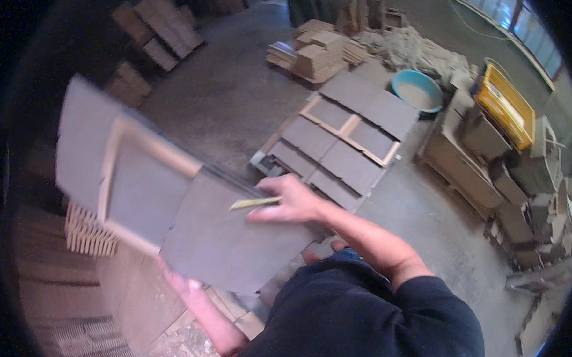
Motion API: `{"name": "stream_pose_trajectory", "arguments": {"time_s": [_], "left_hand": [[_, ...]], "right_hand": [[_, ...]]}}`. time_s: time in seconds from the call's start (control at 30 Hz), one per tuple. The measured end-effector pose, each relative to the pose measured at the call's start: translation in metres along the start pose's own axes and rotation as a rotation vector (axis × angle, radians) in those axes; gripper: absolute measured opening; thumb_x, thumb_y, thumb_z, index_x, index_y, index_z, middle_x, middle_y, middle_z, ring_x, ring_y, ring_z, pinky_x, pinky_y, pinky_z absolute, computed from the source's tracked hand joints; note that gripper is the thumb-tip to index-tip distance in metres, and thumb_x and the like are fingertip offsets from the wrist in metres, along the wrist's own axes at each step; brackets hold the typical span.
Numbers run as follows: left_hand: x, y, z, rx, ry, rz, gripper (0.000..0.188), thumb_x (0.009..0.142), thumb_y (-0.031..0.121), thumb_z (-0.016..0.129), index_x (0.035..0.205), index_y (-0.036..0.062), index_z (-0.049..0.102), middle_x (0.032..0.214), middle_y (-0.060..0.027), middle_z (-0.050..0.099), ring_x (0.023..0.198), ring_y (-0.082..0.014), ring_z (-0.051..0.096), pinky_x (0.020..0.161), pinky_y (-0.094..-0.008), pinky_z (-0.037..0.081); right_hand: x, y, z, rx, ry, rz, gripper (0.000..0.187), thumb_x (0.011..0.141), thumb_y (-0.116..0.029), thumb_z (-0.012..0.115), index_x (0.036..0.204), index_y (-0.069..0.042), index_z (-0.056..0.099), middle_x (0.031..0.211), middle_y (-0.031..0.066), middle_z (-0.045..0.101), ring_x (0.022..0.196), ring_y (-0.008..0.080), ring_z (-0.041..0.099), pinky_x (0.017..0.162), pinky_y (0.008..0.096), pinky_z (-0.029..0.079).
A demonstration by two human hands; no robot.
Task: The person repeatedly picks up rectangular panels, inserts a thin metal rod into a slot on the panel, and places the panel on a growing stack. The person handles the panels one at a time and uses a small metal rod as a tool.
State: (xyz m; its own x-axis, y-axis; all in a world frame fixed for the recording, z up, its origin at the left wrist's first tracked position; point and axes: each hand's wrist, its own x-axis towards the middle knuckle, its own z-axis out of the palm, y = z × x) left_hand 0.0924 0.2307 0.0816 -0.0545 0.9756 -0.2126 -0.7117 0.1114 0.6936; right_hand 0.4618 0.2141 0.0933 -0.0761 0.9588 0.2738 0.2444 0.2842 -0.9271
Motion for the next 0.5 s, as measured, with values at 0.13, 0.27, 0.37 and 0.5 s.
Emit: {"name": "stream_pose_trajectory", "arguments": {"time_s": [0.13, 0.27, 0.37, 0.5], "left_hand": [[0.031, 0.000, 0.030, 0.223, -0.025, 0.083, 0.072, 0.096, 0.045, 0.069, 0.143, -0.0039, 0.046, 0.142, -0.0190, 0.054, 0.127, -0.0331, 0.054, 0.106, -0.0471, 0.047], [0.040, 0.009, 0.047, 0.337, -0.081, 0.090, 0.067, 0.092, 0.039, 0.077, 0.134, -0.0066, 0.053, 0.127, -0.0173, 0.063, 0.113, -0.0289, 0.063, 0.096, -0.0418, 0.054], [0.041, 0.008, 0.059, 0.342, -0.056, 0.097, 0.060, 0.090, 0.036, 0.081, 0.126, -0.0058, 0.058, 0.119, -0.0151, 0.065, 0.106, -0.0265, 0.065, 0.093, -0.0396, 0.055], [0.053, 0.010, 0.054, 0.390, -0.116, 0.091, 0.064, 0.090, 0.037, 0.080, 0.131, -0.0052, 0.057, 0.123, -0.0148, 0.066, 0.110, -0.0277, 0.066, 0.095, -0.0432, 0.055]], "right_hand": [[-0.012, 0.008, -0.006, 0.144, 0.114, 0.227, 0.050, 0.081, -0.041, 0.084, 0.105, 0.001, 0.070, 0.077, -0.0019, 0.058, 0.073, 0.0098, 0.053, 0.063, 0.0301, 0.043], [-0.031, 0.023, 0.007, 0.115, 0.232, 0.284, 0.043, 0.083, -0.040, 0.082, 0.081, -0.005, 0.057, 0.071, -0.0061, 0.044, 0.068, 0.0071, 0.039, 0.058, 0.0297, 0.032], [-0.038, 0.023, 0.016, 0.186, 0.301, 0.292, 0.042, 0.083, -0.038, 0.081, 0.076, -0.007, 0.054, 0.071, -0.0066, 0.042, 0.068, 0.0069, 0.038, 0.059, 0.0291, 0.031], [-0.041, 0.018, 0.020, 0.173, 0.346, 0.285, 0.046, 0.083, -0.039, 0.080, 0.070, -0.010, 0.047, 0.069, -0.0075, 0.038, 0.066, 0.0066, 0.036, 0.057, 0.0299, 0.029]]}}
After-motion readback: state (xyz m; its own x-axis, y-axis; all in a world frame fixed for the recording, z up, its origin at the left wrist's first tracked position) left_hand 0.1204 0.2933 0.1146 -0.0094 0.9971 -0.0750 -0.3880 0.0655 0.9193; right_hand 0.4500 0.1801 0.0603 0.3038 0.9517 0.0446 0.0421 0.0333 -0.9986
